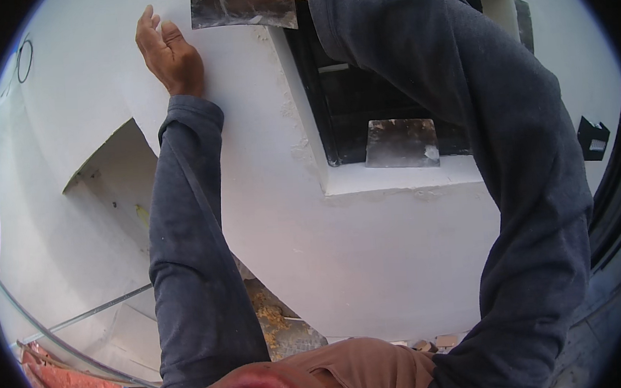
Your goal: The person applies plaster to the edges of a window frame using a trowel and a straight edge. They repeatedly scoop plaster from a bag, spread it along the frame, and smooth the surface. The person also places the straight edge against a shelf and continues plastering the window frame.
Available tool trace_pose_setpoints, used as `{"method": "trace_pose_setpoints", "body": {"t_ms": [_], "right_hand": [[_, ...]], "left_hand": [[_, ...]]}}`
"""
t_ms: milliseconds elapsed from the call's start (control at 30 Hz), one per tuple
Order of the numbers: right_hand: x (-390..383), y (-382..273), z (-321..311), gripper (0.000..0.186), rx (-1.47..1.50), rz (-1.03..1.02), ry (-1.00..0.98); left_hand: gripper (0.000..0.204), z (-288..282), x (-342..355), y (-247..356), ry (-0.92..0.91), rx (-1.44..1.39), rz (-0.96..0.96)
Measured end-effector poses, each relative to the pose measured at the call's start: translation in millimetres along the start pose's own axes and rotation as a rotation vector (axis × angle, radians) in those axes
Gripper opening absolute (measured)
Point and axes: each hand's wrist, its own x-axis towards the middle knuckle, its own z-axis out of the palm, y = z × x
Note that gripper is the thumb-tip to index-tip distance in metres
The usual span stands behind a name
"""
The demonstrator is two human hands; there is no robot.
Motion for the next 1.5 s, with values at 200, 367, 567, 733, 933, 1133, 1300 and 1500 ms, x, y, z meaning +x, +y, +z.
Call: {"method": "trace_pose_setpoints", "body": {"t_ms": [200, 367, 567, 733, 933, 1133, 1300, 1500], "right_hand": [[-8.9, -2.1, 4.6, 0.028, -0.008, 0.009, -0.102], [-21.1, -11.7, 4.0, 0.028, -0.011, 0.013, -0.138], [-44.8, -21.3, 6.9, 0.027, 0.027, 0.093, -0.232], [-53.0, -12.9, 8.8, 0.026, 0.05, 0.084, -0.145], [-55.2, 0.5, -2.5, 0.024, 0.129, 0.168, -0.08], [-70.8, -4.5, -4.6, 0.024, 0.069, 0.208, -0.169], [-80.4, -11.6, -6.2, 0.022, 0.132, 0.168, -0.163], [-80.6, -14.2, -2.4, 0.022, 0.036, 0.225, -0.236]], "left_hand": [[0.04, 1.5, 0.5, 0.6, 0.011, -0.037, 0.002], [0.041, 1.9, 0.0, -2.7, -0.001, -0.021, -0.006], [0.037, 3.8, 7.4, -10.9, 0.014, 0.086, 0.064], [0.037, 4.0, 5.8, -10.6, 0.002, 0.045, 0.018], [0.037, 3.4, 6.4, -11.6, -0.011, 0.086, 0.05], [0.036, 4.9, 6.6, -10.6, -0.033, 0.099, 0.046], [0.036, 5.1, 6.8, -9.7, -0.022, 0.125, 0.061], [0.036, 5.3, 6.5, -11.4, -0.022, 0.13, 0.052]]}}
